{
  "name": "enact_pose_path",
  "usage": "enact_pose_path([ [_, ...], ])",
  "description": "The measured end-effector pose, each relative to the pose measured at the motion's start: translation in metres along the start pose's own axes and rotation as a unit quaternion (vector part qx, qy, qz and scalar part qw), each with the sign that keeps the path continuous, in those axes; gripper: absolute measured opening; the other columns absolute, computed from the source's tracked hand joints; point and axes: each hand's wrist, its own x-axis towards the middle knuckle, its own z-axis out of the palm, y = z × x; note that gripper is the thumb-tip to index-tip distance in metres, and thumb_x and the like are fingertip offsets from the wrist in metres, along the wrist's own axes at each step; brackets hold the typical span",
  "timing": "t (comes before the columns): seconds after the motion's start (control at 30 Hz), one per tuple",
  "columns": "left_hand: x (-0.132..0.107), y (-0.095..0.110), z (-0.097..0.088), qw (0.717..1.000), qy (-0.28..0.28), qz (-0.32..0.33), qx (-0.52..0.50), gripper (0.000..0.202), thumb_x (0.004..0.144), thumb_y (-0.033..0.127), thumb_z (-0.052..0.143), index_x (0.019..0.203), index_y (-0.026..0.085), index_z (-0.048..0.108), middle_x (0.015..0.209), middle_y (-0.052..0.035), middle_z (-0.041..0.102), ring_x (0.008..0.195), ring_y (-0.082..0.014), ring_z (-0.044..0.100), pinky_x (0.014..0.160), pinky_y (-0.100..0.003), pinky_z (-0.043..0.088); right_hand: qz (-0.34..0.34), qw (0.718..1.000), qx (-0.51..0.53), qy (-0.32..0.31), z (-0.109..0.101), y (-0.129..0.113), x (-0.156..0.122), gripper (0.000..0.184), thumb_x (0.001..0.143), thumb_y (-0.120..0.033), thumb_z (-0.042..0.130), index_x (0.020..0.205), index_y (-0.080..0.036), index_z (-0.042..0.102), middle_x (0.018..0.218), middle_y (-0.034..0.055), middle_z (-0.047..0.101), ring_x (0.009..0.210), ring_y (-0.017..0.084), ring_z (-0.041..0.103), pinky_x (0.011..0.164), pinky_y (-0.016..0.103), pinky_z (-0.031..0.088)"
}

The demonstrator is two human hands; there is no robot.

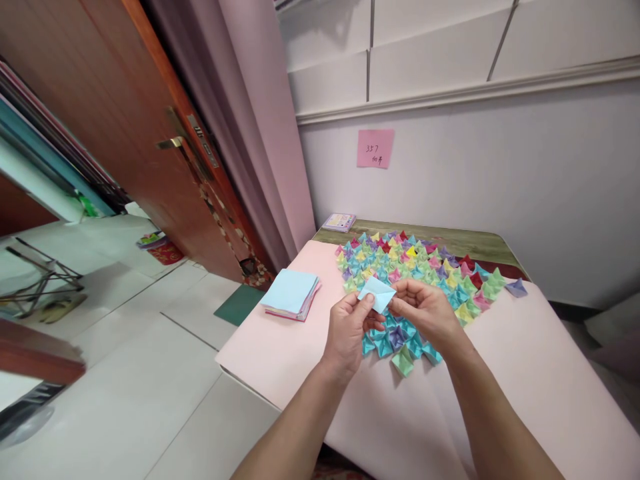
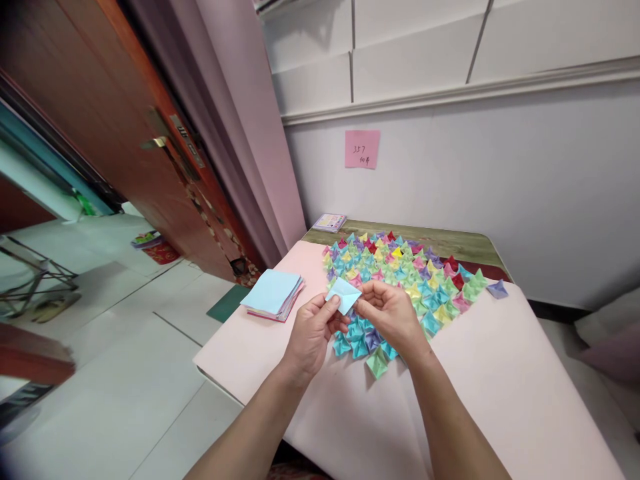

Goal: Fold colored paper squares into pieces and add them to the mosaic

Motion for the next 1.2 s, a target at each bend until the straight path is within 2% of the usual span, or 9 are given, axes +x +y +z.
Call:
enact_pose_path([
  [0.13,0.0,-0.002,0.0,1.0,0.004,0.009,0.006,0.03,0.073,0.037,0.077,0.084,0.011,0.068,0.065,-0.0007,0.062,0.056,-0.0101,0.058,0.05,-0.02,0.05,-0.014,0.999,-0.015,0.04,0.007,0.0,-0.002,0.027,0.063,-0.031,0.086,0.073,-0.017,0.065,0.061,-0.0016,0.065,0.055,0.01,0.058,0.054,0.021,0.046],
  [0.3,-0.001,0.001,0.0,1.0,-0.018,0.005,0.01,0.029,0.077,0.039,0.073,0.084,0.011,0.068,0.067,-0.0015,0.063,0.058,-0.0103,0.059,0.053,-0.02,0.05,-0.016,0.998,-0.027,0.049,0.007,0.0,-0.003,0.029,0.066,-0.037,0.083,0.069,-0.017,0.063,0.059,-0.002,0.062,0.053,0.01,0.056,0.052,0.02,0.045],
  [0.43,-0.002,0.005,0.0,0.999,-0.029,-0.019,0.006,0.032,0.076,0.04,0.075,0.086,0.01,0.068,0.07,-0.002,0.062,0.059,-0.0106,0.058,0.049,-0.02,0.05,-0.002,0.998,-0.031,0.051,0.005,0.0,-0.002,0.031,0.068,-0.04,0.082,0.069,-0.017,0.061,0.058,-0.0034,0.059,0.051,0.008,0.052,0.049,0.019,0.042],
  [0.63,0.003,0.007,-0.005,0.997,-0.016,-0.066,-0.027,0.035,0.074,0.041,0.076,0.086,0.01,0.067,0.069,-0.003,0.062,0.054,-0.0099,0.057,0.044,-0.018,0.048,0.072,0.997,0.006,-0.011,0.003,-0.004,-0.002,0.041,0.06,-0.044,0.087,0.083,-0.018,0.066,0.064,-0.0025,0.064,0.055,0.011,0.058,0.052,0.022,0.048],
  [0.77,0.004,0.007,-0.005,0.997,-0.019,-0.066,-0.028,0.033,0.075,0.04,0.075,0.084,0.01,0.066,0.068,-0.0036,0.062,0.055,-0.01,0.058,0.047,-0.019,0.05,0.099,0.995,0.002,-0.021,-0.001,-0.003,-0.001,0.04,0.059,-0.046,0.088,0.077,-0.016,0.068,0.064,0.0004,0.068,0.057,0.013,0.063,0.056,0.025,0.053],
  [0.97,0.002,0.007,0.0,0.998,-0.041,-0.051,-0.011,0.031,0.078,0.041,0.072,0.084,0.011,0.066,0.072,-0.0037,0.062,0.057,-0.0108,0.058,0.048,-0.02,0.052,0.062,0.998,-0.021,-0.002,-0.005,0.0,-0.001,0.037,0.061,-0.045,0.086,0.071,-0.015,0.068,0.057,-0.0003,0.065,0.05,0.01,0.057,0.049,0.023,0.047],
  [1.2,0.001,0.006,0.001,0.999,-0.048,-0.017,0.002,0.031,0.078,0.039,0.073,0.085,0.01,0.066,0.068,-0.0019,0.06,0.059,-0.011,0.057,0.048,-0.021,0.052,-0.016,0.995,-0.087,0.038,0.005,0.0,-0.002,0.028,0.07,-0.04,0.078,0.066,-0.018,0.062,0.057,-0.0005,0.062,0.051,0.011,0.054,0.048,0.023,0.043],
])
